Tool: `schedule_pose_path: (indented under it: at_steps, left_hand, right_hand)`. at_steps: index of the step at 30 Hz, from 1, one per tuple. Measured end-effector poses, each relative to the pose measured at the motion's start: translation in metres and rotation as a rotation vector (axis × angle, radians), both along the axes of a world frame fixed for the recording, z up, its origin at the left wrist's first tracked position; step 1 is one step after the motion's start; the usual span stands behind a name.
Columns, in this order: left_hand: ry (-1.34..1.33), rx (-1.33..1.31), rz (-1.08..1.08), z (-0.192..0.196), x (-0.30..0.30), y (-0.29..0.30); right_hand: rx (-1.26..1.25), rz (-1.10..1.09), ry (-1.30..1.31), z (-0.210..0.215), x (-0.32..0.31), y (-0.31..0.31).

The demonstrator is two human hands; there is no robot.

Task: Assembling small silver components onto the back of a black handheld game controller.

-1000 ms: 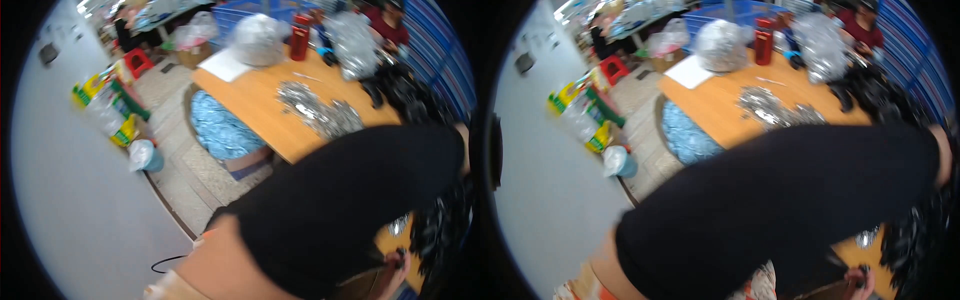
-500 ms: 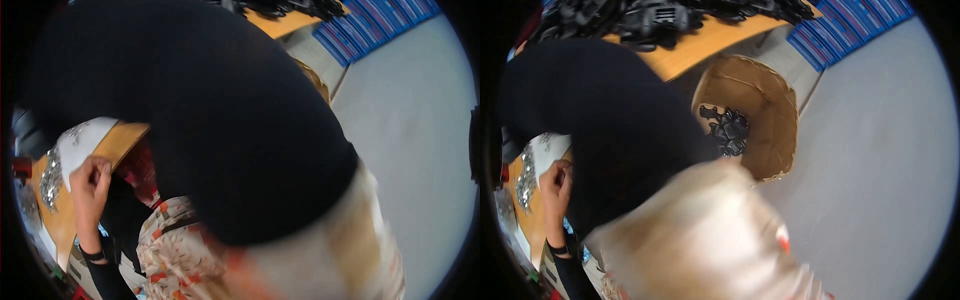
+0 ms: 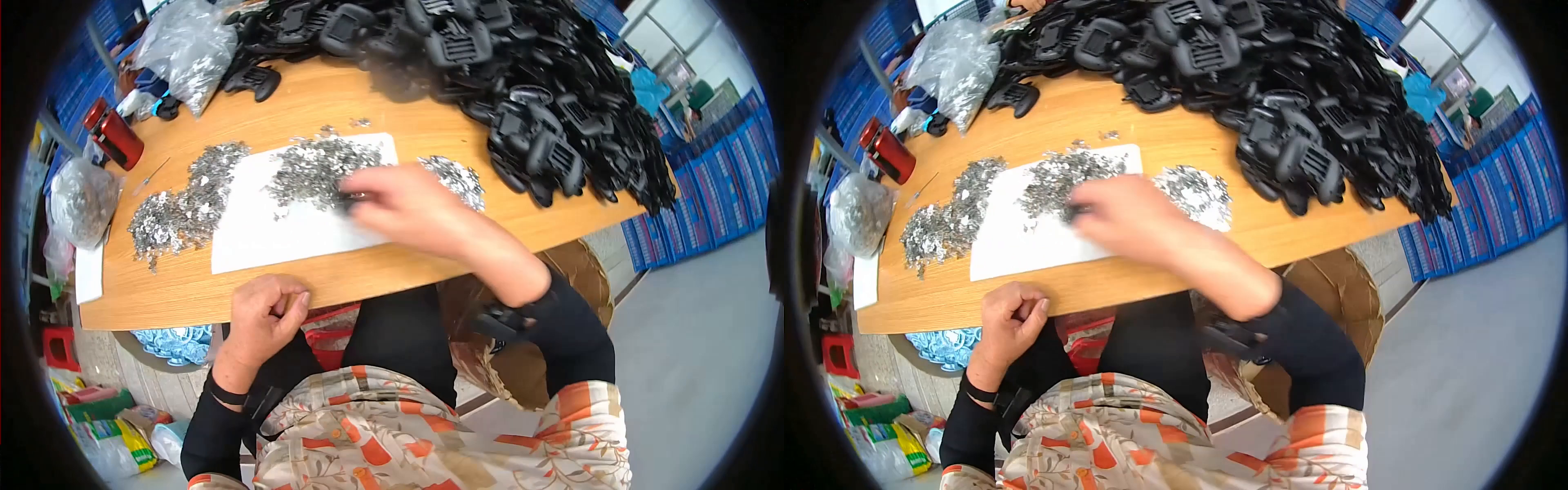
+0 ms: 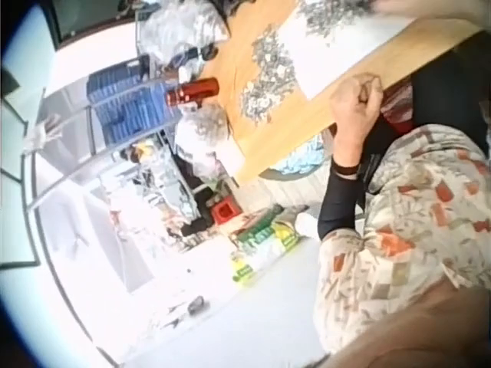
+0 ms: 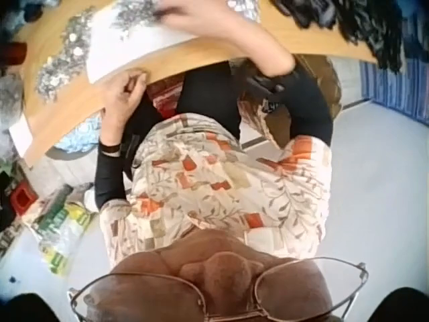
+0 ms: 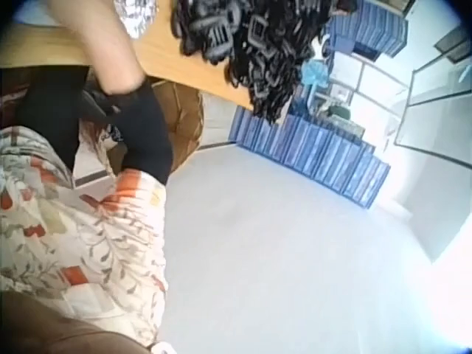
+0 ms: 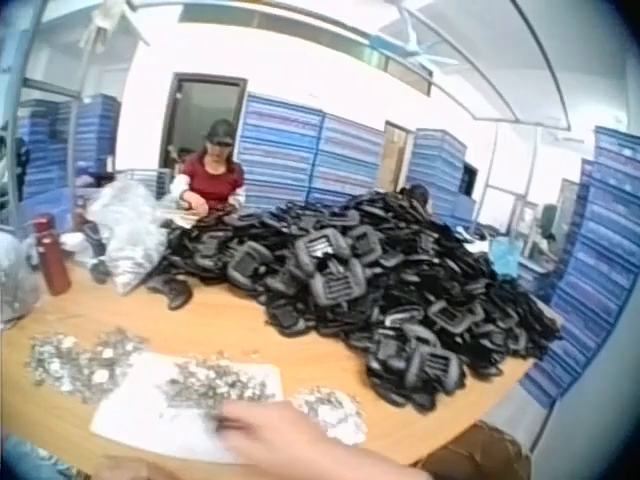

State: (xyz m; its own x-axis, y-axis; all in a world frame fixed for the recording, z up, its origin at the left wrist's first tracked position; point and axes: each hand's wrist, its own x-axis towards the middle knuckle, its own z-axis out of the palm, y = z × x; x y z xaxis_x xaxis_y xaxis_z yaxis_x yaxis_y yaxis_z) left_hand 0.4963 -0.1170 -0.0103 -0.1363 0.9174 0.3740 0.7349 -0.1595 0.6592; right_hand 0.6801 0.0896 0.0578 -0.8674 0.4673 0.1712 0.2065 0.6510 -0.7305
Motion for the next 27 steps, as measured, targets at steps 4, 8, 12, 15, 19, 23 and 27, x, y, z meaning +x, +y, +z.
schedule_pose_path:
  at_steps: [4, 8, 12, 15, 19, 23, 27]
  left_hand:
    - [0.017, 0.297, -0.006, -0.009, -0.008, 0.012]
    - [-0.031, 0.212, 0.036, -0.014, -0.013, 0.01]
    - [-0.094, 0.205, 0.034, -0.012, -0.014, 0.016]
    - [-0.148, 0.17, 0.035, -0.012, -0.02, 0.012]
    - [-0.214, 0.117, -0.004, -0.008, -0.029, 0.008]
    - [-0.351, 0.111, -0.004, -0.009, -0.035, 0.006]
    - [-0.387, 0.114, -0.001, -0.01, -0.035, 0.007]
  right_hand:
    - [-0.089, -0.452, -0.086, -0.004, 0.062, 0.038]
    - [0.254, -0.455, -0.098, -0.013, 0.043, 0.091]
    - [0.431, -0.39, -0.171, -0.02, -0.009, 0.145]
    - [0.555, -0.277, -0.186, -0.021, -0.087, 0.161]
    - [0.53, -0.113, -0.235, -0.023, -0.202, 0.16]
    - [0.542, -0.071, -0.404, -0.028, -0.285, 0.16]
    - [0.466, -0.257, -0.463, -0.049, -0.315, 0.183]
